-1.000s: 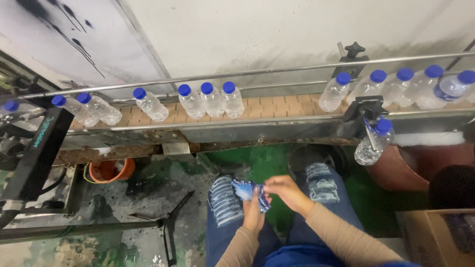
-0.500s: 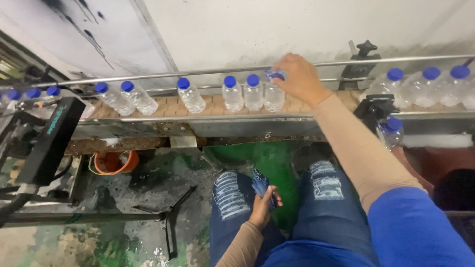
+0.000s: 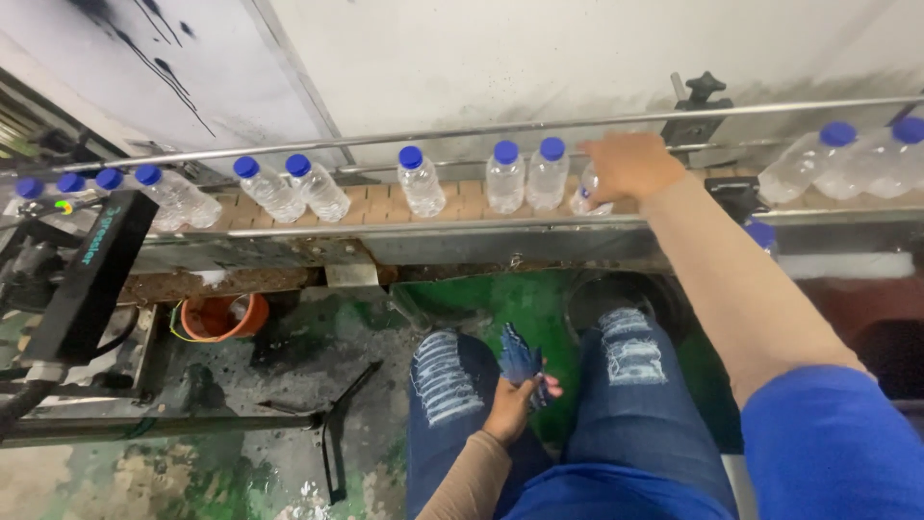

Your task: Manually applying labels to water bottles as they move along a conveyor belt in a production facility.

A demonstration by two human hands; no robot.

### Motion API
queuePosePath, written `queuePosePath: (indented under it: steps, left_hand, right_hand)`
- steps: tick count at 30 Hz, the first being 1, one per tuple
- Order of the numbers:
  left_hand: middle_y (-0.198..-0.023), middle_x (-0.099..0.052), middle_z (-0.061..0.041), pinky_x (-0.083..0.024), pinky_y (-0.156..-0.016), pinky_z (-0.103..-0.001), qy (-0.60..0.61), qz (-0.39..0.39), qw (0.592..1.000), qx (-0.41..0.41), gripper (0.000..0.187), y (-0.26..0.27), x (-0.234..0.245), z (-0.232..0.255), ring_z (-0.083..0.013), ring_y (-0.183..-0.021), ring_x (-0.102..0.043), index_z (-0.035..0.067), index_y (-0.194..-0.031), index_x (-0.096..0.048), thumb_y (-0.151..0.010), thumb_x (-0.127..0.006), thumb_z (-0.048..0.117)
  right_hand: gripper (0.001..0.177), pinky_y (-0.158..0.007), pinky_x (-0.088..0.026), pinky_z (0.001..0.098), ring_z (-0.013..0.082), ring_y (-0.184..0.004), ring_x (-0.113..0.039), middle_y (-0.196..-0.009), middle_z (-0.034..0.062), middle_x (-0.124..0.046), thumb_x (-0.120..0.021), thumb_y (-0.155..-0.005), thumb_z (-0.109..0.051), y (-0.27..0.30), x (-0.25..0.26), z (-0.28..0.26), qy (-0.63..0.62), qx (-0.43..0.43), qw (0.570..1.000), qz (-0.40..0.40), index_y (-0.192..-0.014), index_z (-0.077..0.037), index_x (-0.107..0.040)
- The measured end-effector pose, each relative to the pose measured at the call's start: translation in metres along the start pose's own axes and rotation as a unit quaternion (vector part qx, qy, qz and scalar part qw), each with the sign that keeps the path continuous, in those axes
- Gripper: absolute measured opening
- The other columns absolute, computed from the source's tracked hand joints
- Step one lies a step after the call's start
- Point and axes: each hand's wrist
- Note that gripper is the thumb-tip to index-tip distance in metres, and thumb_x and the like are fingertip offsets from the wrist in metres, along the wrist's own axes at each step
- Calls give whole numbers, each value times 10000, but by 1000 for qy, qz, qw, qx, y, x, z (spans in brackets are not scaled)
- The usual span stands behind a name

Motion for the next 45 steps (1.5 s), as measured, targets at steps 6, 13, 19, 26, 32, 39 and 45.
queuePosePath:
  steps: [6, 13, 19, 26, 32, 39, 45]
  left_hand:
    - [-743, -636, -187, -609, -662, -409, 57, 120, 989, -66, 137, -4, -7, 2, -275, -687, -657, -50, -863, -574, -751, -652, -63]
    - [-940, -641, -101, -474, -857, -331, 57, 169, 976, -126, 320, -10, 8, -9, -206, -887, -601, 33, -1014, -577, -718, -691, -13]
    - [-1032, -616, -156, -456, -909, -359, 50, 251, 965, -53, 284, -19, 17, -19, -253, -964, -582, 0, -1121, -534, -837, -527, 16]
    - [-552, -577, -143, -529, -563, -361, -33, 56, 988, -139, 169, 1, 7, 0, -240, -480, -590, -5, -835, -531, -870, -512, 159]
    - [-597, -607, -199, -538, -519, -346, -35, -21, 991, -127, 297, -6, 19, -14, -280, -501, -627, -22, -808, -543, -884, -577, 263]
    - [-615, -617, -124, -537, -578, -336, -61, -70, 988, -121, 342, 0, 13, 0, -220, -522, -615, 14, -754, -541, -872, -575, 334]
    - [-625, -623, -113, -536, -559, -323, -69, -96, 985, -127, 325, 0, 13, 0, -207, -524, -617, 21, -753, -570, -890, -558, 316]
  right_hand:
    - [391, -915, -443, 415, 227, -1043, -589, -1133, 60, -629, -617, -800, -268, 78, -89, -54, -421, 104, 876, 213, -1159, -118, -580]
    - [417, -738, -511, 212, 75, -739, -714, -816, -11, -751, -802, -628, -252, 84, -262, -99, -565, 49, 824, -5, -1003, -125, -672]
    - [105, -682, -563, 280, 181, -698, -673, -807, 122, -715, -766, -642, 25, 85, -262, -103, -825, 147, 546, -4, -716, -26, -710]
    - [129, -649, -472, 266, 118, -635, -580, -688, 2, -612, -616, -847, -136, 28, -145, -64, -747, 82, 610, 252, -722, -125, -592]
    - [91, -875, -404, 384, 227, -921, -564, -902, 36, -619, -682, -858, -195, -22, -46, -12, -374, 117, 826, 405, -830, -134, -621]
    - [453, -800, -488, 443, 287, -1050, -545, -1186, 93, -571, -529, -884, -292, -9, 8, 10, -125, 109, 977, 135, -1324, -199, -475]
    - [313, -686, -515, 438, 302, -933, -592, -1045, 79, -644, -658, -793, -238, -19, 9, 42, -105, 80, 980, 150, -1100, -178, -670]
Point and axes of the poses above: each hand's wrist, its own y-axis away from the middle knuckle, its own x-axis out of the back of the hand, z = x × y
